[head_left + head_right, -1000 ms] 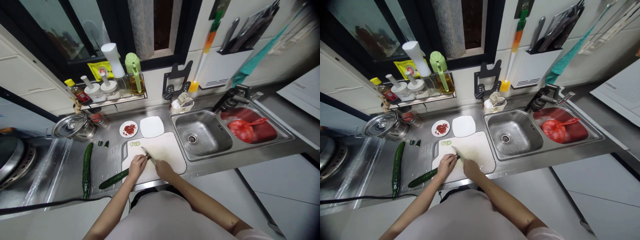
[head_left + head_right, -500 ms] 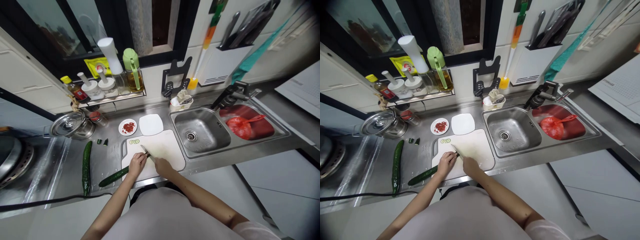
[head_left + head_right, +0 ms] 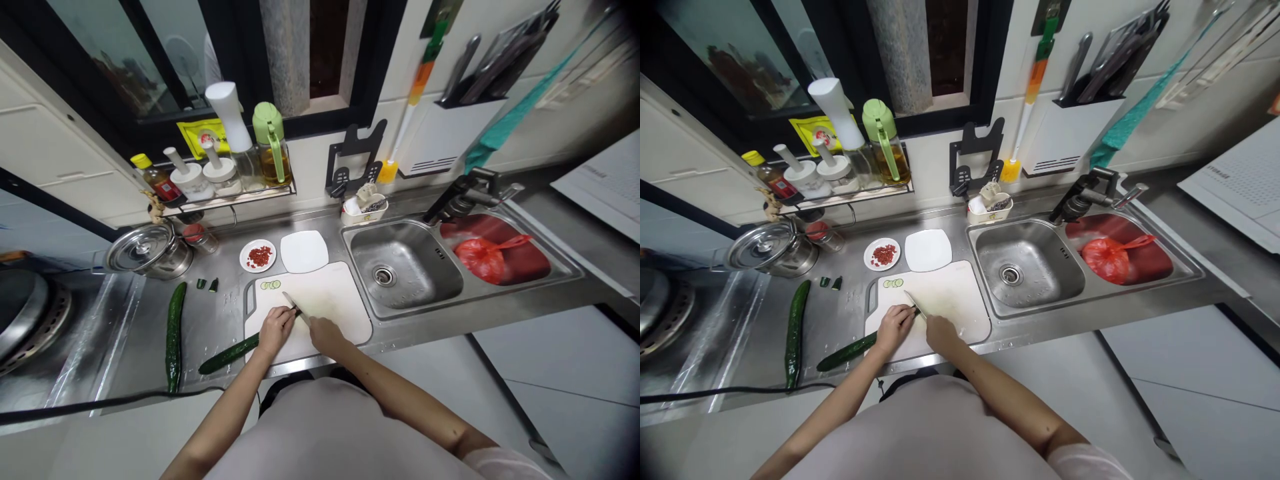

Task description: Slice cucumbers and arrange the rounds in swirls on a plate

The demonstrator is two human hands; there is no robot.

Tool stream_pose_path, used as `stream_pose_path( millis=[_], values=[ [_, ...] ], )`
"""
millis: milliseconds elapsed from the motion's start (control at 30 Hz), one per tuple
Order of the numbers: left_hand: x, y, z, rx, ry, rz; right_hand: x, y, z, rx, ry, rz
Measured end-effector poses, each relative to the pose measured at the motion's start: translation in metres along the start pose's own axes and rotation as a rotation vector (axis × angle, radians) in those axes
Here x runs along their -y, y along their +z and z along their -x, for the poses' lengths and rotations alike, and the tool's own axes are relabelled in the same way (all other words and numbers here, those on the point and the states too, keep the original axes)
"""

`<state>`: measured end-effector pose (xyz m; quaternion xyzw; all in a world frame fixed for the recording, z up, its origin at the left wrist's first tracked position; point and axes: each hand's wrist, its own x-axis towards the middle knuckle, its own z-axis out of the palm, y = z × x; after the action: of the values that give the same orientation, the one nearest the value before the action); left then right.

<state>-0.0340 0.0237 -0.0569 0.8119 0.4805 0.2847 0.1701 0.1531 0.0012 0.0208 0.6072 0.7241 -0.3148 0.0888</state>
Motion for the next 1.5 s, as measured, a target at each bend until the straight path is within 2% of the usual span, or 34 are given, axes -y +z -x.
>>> stream_pose_path(
  millis=[267,467,1200,1367,1500],
  values=[
    [0.001,0.0,-0.001,-0.01,0.014,-0.002,-0.003,0.01,0.001,-0.039,0.003,-0.001],
    [0.001,0.001,-0.001,-0.021,0.021,0.009,0.0,0.008,-0.001,-0.023,0.023,-0.005],
    [-0.012,-0.001,-0.006,-0.047,0.012,0.005,-0.002,0.019,-0.009,-0.091,0.049,0.046],
    [-0.015,-0.005,-0.008,-0.025,-0.03,-0.031,-0.004,0.014,-0.007,-0.118,0.044,0.041],
    [-0.019,-0.011,-0.01,0.006,-0.128,0.014,-0.011,0.009,0.0,-0.185,0.035,0.086]
  ],
)
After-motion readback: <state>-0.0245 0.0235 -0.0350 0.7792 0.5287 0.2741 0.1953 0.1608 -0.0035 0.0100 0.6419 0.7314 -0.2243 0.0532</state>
